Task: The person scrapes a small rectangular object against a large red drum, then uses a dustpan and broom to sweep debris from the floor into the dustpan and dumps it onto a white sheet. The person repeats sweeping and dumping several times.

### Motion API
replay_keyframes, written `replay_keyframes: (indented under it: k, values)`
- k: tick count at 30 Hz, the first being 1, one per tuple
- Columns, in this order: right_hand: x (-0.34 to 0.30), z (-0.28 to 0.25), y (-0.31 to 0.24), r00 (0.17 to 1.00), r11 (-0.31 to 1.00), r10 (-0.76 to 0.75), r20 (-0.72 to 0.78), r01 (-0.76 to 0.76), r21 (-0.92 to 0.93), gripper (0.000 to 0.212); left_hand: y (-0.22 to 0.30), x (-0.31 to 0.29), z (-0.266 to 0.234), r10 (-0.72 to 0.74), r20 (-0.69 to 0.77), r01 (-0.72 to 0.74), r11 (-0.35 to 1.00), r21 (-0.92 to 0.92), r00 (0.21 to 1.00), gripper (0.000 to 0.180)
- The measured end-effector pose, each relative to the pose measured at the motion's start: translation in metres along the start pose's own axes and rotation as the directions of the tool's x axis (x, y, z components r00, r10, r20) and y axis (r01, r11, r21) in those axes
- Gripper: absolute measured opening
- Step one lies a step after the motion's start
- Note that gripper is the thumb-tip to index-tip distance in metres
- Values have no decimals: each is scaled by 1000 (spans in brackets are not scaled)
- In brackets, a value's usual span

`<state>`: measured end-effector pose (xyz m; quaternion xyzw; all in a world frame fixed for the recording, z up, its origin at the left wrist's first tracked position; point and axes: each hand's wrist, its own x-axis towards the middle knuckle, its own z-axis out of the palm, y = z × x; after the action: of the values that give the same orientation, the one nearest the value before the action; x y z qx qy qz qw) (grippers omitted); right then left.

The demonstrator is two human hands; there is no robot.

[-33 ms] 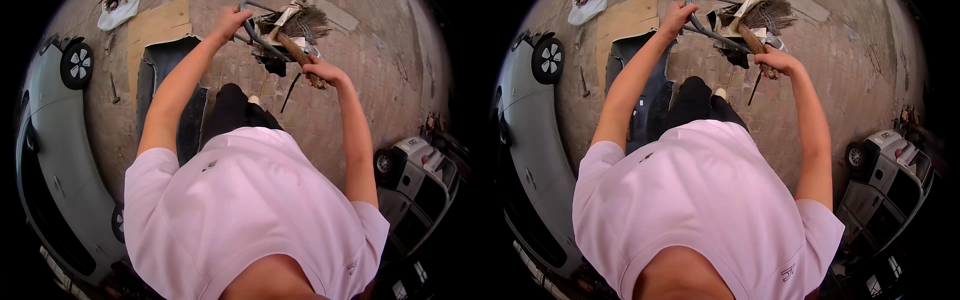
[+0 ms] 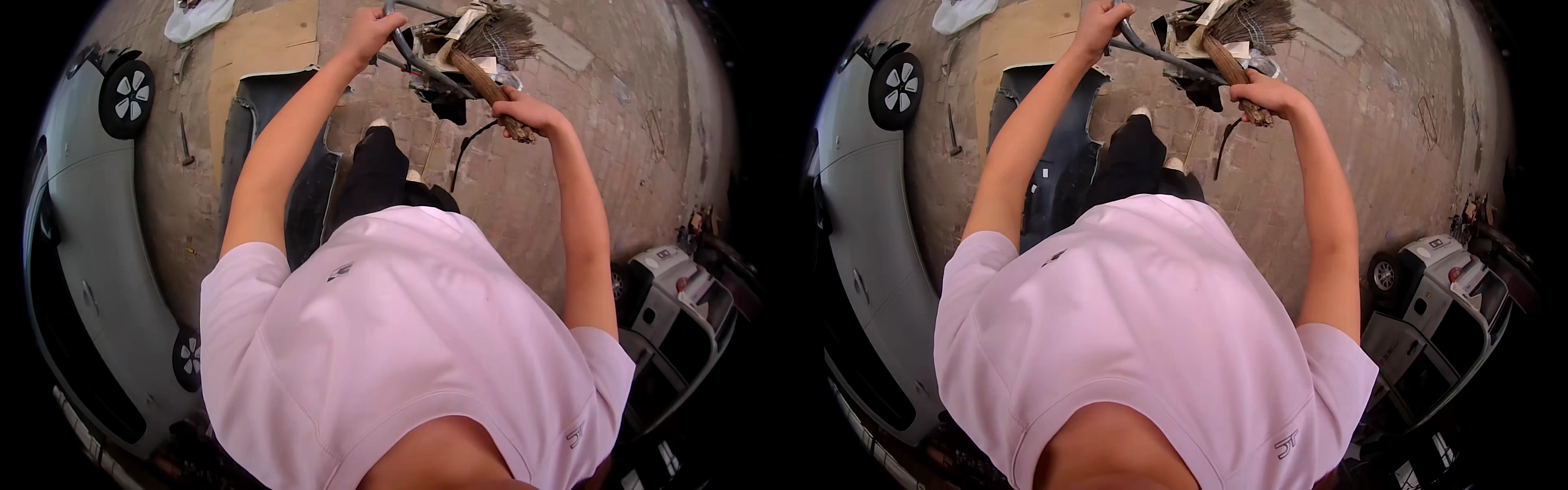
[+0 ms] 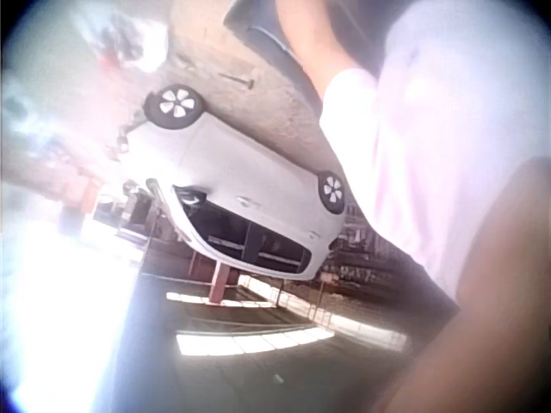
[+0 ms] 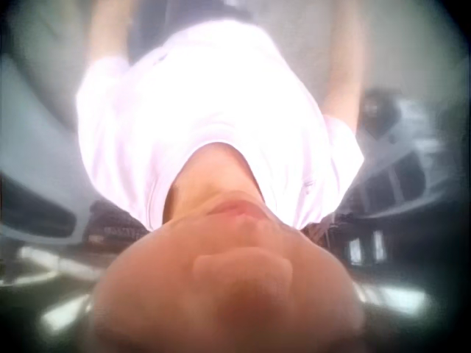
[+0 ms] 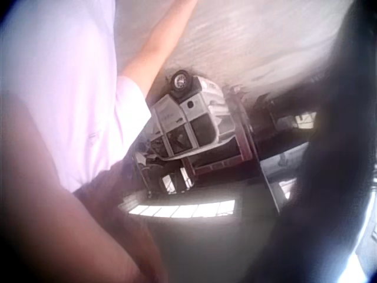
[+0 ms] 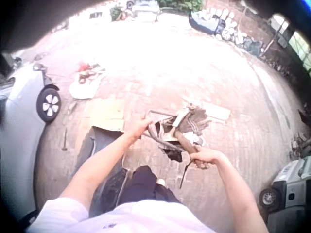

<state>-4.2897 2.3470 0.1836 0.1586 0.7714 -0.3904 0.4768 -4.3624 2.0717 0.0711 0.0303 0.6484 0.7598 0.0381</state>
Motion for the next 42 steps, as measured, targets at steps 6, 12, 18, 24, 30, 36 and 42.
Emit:
replay_keyframes:
  k: [6, 12, 18, 24, 30, 36, 42]
  values:
    - [177, -92, -183, 987, 986, -88, 138, 105, -127, 52, 3, 173, -112, -58, -160, 57, 998, -9, 985, 28]
    - [302, -136, -365, 961, 970, -109, 254, 159, -184, 56, 51, 322, -207, -24, -359, 73, 990, 122, 933, 27]
    - [417, -139, -530, 919, 942, -147, 367, 243, -232, 49, 46, 436, -336, 1, -539, 124, 973, 196, 842, 27]
    - [507, -109, -702, 863, 874, -134, 486, 334, -352, 49, 46, 503, -478, -66, -691, 132, 990, 44, 720, 29]
    - [552, -20, -814, 846, 877, -88, 525, 315, -362, 64, 70, 502, -607, -53, -790, 204, 975, 92, 611, 34]
    - [641, 59, -900, 810, 913, -151, 566, 334, -235, 71, 80, 537, -765, -10, -744, 239, 950, 201, 668, 38]
    - [720, 104, -926, 834, 962, -212, 509, 269, -39, 54, 75, 613, -861, 14, -549, 309, 814, 491, 836, 45]
